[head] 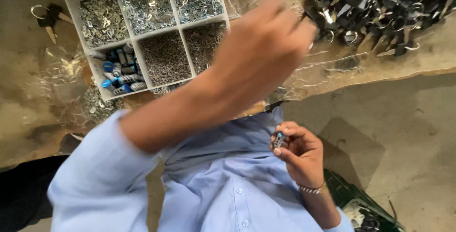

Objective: The person assembles small cylindrical key components by inserting metal pins into a blue and silver housing. They repeatedly pick pins from a compartmentalized tray, insert them into the cylinder, and place the finished units into a pile on the table.

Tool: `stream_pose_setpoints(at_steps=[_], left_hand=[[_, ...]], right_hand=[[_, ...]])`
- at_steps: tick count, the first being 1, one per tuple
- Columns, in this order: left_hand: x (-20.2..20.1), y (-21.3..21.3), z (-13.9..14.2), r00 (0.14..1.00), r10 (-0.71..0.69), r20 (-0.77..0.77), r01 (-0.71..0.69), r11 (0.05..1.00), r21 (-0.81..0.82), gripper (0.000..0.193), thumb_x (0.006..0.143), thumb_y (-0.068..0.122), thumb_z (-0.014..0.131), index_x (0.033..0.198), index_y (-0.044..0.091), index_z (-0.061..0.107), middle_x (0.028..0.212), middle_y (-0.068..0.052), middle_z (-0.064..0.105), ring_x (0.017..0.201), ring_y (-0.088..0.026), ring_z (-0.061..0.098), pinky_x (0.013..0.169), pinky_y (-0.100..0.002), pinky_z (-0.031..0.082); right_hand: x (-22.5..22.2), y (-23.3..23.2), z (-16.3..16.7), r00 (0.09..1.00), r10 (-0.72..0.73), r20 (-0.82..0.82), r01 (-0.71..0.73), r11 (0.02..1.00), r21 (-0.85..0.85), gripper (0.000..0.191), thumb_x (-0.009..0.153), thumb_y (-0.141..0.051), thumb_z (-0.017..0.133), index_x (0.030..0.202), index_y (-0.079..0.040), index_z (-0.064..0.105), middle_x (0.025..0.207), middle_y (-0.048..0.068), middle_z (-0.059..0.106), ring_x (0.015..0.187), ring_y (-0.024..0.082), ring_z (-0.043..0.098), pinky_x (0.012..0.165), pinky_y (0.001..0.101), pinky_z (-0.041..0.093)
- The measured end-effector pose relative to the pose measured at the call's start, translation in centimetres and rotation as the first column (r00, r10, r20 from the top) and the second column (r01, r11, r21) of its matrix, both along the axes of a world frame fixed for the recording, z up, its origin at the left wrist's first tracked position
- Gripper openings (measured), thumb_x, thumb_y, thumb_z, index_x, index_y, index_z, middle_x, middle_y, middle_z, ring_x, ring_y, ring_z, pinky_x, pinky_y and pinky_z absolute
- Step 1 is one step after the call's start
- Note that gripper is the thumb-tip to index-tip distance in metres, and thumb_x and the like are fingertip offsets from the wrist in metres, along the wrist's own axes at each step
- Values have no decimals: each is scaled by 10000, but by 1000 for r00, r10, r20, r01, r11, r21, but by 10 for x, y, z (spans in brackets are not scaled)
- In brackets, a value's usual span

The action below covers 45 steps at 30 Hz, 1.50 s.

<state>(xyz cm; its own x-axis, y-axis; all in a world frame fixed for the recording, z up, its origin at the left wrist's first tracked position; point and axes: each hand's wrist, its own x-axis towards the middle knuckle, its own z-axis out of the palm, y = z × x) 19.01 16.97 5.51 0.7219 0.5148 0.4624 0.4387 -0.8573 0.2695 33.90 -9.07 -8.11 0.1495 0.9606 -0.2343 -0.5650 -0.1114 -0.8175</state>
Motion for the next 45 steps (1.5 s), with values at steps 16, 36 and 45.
stream_pose_setpoints(at_steps=[16,36,45], left_hand=[[-39,-108,-55,936,241,256,-62,829,-556,223,887,38,774,1098,19,703,1028,-89,700,932,-276,651,819,-379,539],[-90,-129,-62,910,413,-37,-395,837,-378,413,942,256,758,1299,62,687,1136,-75,646,997,-268,582,861,-433,478],[-93,-135,-72,893,443,-79,-428,780,-456,186,965,225,726,1100,112,668,1050,-64,613,986,-271,573,846,-394,505]], right_hand=[[32,78,47,960,-224,167,181,954,240,365,908,123,775,1233,7,655,1251,186,617,1058,248,691,890,321,636],[-12,62,29,996,75,52,-79,993,90,489,762,107,881,1198,-21,702,1215,193,616,976,261,683,768,329,637],[-30,41,29,967,241,79,-243,970,17,446,766,146,863,1146,-9,688,1215,182,610,972,244,696,787,350,647]])
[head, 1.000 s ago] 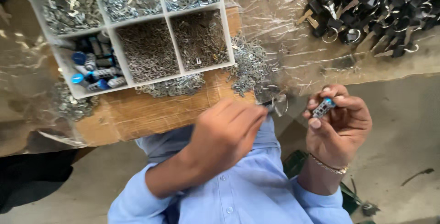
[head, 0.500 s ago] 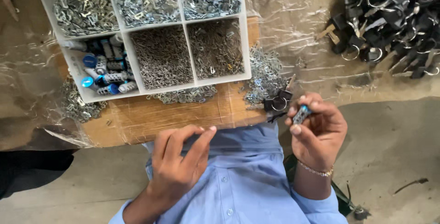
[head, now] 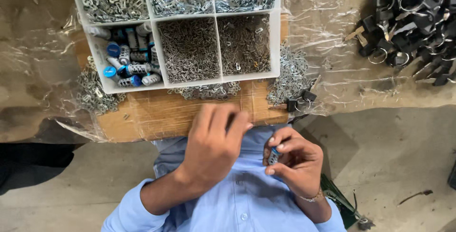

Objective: The person assembles small cylindrical key components by inserting metal pins into a blue and silver housing. They repeatedly pick pins from a compartmentalized tray, insert them into the cylinder, and place the finished units into a pile on the table.

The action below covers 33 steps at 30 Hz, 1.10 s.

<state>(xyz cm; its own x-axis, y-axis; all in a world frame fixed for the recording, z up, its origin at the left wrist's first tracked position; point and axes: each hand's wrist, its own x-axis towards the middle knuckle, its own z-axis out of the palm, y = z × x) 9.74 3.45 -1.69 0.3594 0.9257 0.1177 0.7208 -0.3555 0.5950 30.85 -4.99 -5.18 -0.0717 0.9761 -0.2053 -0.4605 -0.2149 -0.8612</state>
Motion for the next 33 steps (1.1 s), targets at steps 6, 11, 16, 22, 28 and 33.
stream_pose_setpoints(at_steps=[6,11,16,22,28,33], left_hand=[[-36,-5,1,987,-47,154,32,994,100,312,845,2,698,1157,21,705,1068,-108,626,997,-299,616,867,-403,519],[-51,-16,21,958,152,244,-153,988,-12,208,873,-3,778,1056,75,717,1016,-48,695,948,-240,617,805,-363,515],[-30,-20,17,889,-2,458,2,1000,-1,267,858,-15,785,1105,49,708,1067,-58,687,933,-245,600,810,-349,527],[-57,-22,13,897,-109,428,150,987,-62,370,746,-22,775,1102,57,714,1024,-68,647,908,-258,585,802,-349,513],[-86,-44,21,773,284,567,2,893,-450,210,902,89,808,1091,83,716,988,-50,655,881,-168,650,775,-281,546],[-107,-50,16,876,481,-36,-474,871,127,318,920,108,785,1200,2,679,1054,-115,667,976,-292,568,863,-401,478]], right_hand=[[-15,4,-6,998,50,-24,-52,994,-99,453,785,180,815,1169,6,648,1245,190,604,1012,232,693,844,358,649],[-30,15,-6,994,94,-48,-100,986,-130,423,808,171,805,1168,12,648,1259,193,596,1035,236,699,852,365,666],[-36,16,-5,995,101,27,-98,991,-92,405,807,155,812,1172,40,679,1266,191,624,1048,185,672,849,303,625],[-42,14,-1,976,206,64,-196,972,-131,383,823,131,828,1188,60,739,1156,161,639,928,175,700,767,271,625],[-63,27,-12,898,439,-34,-439,898,-15,368,821,136,828,1170,56,742,1181,171,650,1031,209,692,850,294,618],[-77,29,-14,926,327,-190,-356,923,-145,414,813,146,808,1193,26,695,1228,210,632,1010,250,733,847,369,671]])
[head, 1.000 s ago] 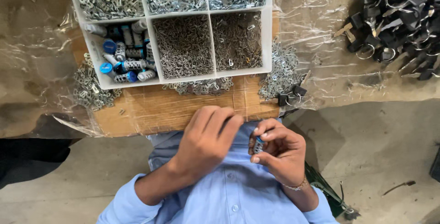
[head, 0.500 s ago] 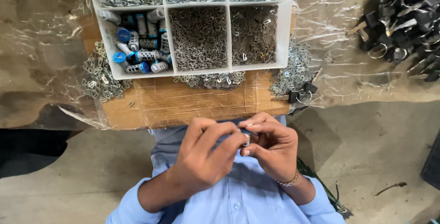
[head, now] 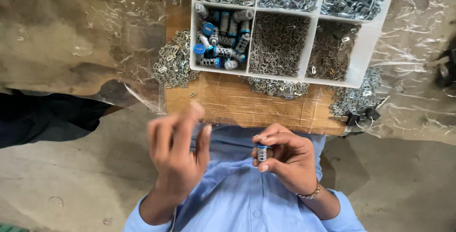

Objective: The person assembles small cylindrical key components by inserting metal pins into a blue and silver housing. They repeatedly pick pins from a compartmentalized tray, insert them into the cylinder, and place the finished units into a pile on the table.

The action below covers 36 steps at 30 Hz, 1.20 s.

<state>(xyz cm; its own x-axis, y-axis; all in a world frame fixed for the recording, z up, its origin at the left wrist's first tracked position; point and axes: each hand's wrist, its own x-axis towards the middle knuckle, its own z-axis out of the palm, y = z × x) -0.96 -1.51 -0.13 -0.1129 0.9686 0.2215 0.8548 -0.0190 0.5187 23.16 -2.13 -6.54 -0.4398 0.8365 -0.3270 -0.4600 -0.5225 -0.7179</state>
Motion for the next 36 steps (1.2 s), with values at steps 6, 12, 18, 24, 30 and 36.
stream_pose_setpoints(at_steps=[6,12,18,24,30,36], left_hand=[[-23,13,-13,961,-270,55,269,963,22,226,929,26,757,1152,54,733,1062,-89,659,1008,-279,615,863,-387,518],[-12,13,-14,971,-223,-88,232,968,100,249,835,-31,779,1043,107,765,977,-39,658,905,-288,593,757,-392,501],[45,22,-1,733,-361,577,338,929,152,261,869,-23,797,1074,62,661,1050,-52,702,906,-244,648,804,-321,537],[53,30,1,768,-575,283,562,816,133,385,738,-31,760,1117,20,713,1083,-76,673,945,-275,582,823,-359,530],[44,14,-9,75,264,962,605,754,-254,256,871,-51,790,1076,29,659,968,-24,551,847,-176,466,758,-289,426],[66,37,-4,912,-409,17,409,912,14,370,911,112,812,1260,61,699,968,-60,601,855,-256,558,741,-396,440]], right_hand=[[10,3,5,998,-1,58,0,1000,15,413,811,164,802,1184,26,689,1225,218,631,1017,253,728,838,371,674],[10,1,4,991,-129,21,129,992,-3,422,820,168,789,1193,26,650,1241,211,618,1006,254,728,828,367,669],[16,2,6,985,-151,87,147,988,53,400,817,164,790,1174,31,667,1262,198,617,1020,214,703,829,325,648],[23,-3,10,970,-183,158,170,981,92,400,810,152,827,1183,41,732,1233,161,627,960,143,652,807,252,603],[37,3,8,974,-7,226,-86,913,400,338,807,112,869,1109,13,753,1129,94,665,1046,169,680,949,251,576],[44,-8,6,970,-237,57,232,969,81,393,800,123,840,1162,40,713,1185,167,614,1004,219,696,803,342,663]])
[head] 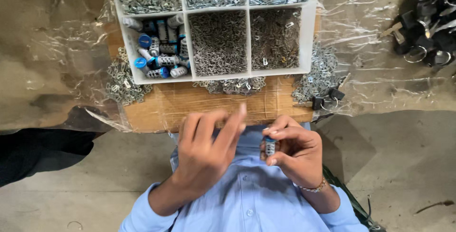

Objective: The person assembles small cylindrical key components by inserting metal pins into a blue and silver housing. They repeatedly pick pins from a compartmentalized tray, insert them into the cylinder, and place the finished units into a pile on the table.

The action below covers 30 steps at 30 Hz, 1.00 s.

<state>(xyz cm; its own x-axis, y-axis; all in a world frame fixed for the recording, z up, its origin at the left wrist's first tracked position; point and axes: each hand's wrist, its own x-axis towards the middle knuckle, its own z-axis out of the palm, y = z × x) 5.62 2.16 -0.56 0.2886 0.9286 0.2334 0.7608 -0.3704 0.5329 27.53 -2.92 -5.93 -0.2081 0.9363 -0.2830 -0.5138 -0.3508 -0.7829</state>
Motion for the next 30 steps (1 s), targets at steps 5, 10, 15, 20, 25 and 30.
stream_pose_setpoints(at_steps=[5,10,15,20,25,30], left_hand=[[2,10,3,998,60,10,-60,997,-51,392,948,179,775,1313,81,671,1051,-93,612,942,-287,578,823,-411,488],[-3,-3,-1,1000,9,13,-8,996,-86,301,999,200,744,1291,131,716,1083,-63,619,1007,-252,571,857,-387,485],[-1,0,-14,990,-31,-135,38,998,48,291,942,267,759,1191,115,767,1062,-72,626,996,-278,551,830,-408,473],[-28,-11,-18,993,-106,46,105,994,24,275,852,6,714,1120,57,737,1087,-68,675,989,-263,629,831,-395,535],[-14,-20,-10,911,158,381,-95,979,-181,158,938,-27,754,1056,39,672,1053,-60,708,942,-240,683,803,-356,560],[23,-8,4,783,10,622,154,966,-209,142,960,28,725,1057,35,622,1024,-90,671,940,-287,642,823,-376,543]], right_hand=[[11,-7,3,1000,-14,-2,14,1000,-8,405,803,134,841,1169,43,695,1196,177,602,960,225,709,791,347,660],[11,-7,1,999,21,38,-21,1000,-8,396,795,126,840,1152,37,693,1193,186,611,973,217,702,797,333,648],[11,-4,5,995,65,71,-69,997,43,391,802,118,836,1154,29,694,1204,185,620,1002,205,688,818,328,655],[5,0,7,998,45,39,-44,999,-28,389,814,136,825,1160,36,678,1205,194,615,985,236,714,802,335,660],[-2,-3,1,1000,-21,-3,20,998,-56,397,829,145,794,1180,20,655,1233,202,612,1018,245,711,833,352,671],[3,-6,-2,998,-40,39,40,999,2,389,823,162,786,1181,51,680,1258,214,616,1079,215,662,848,301,626]])
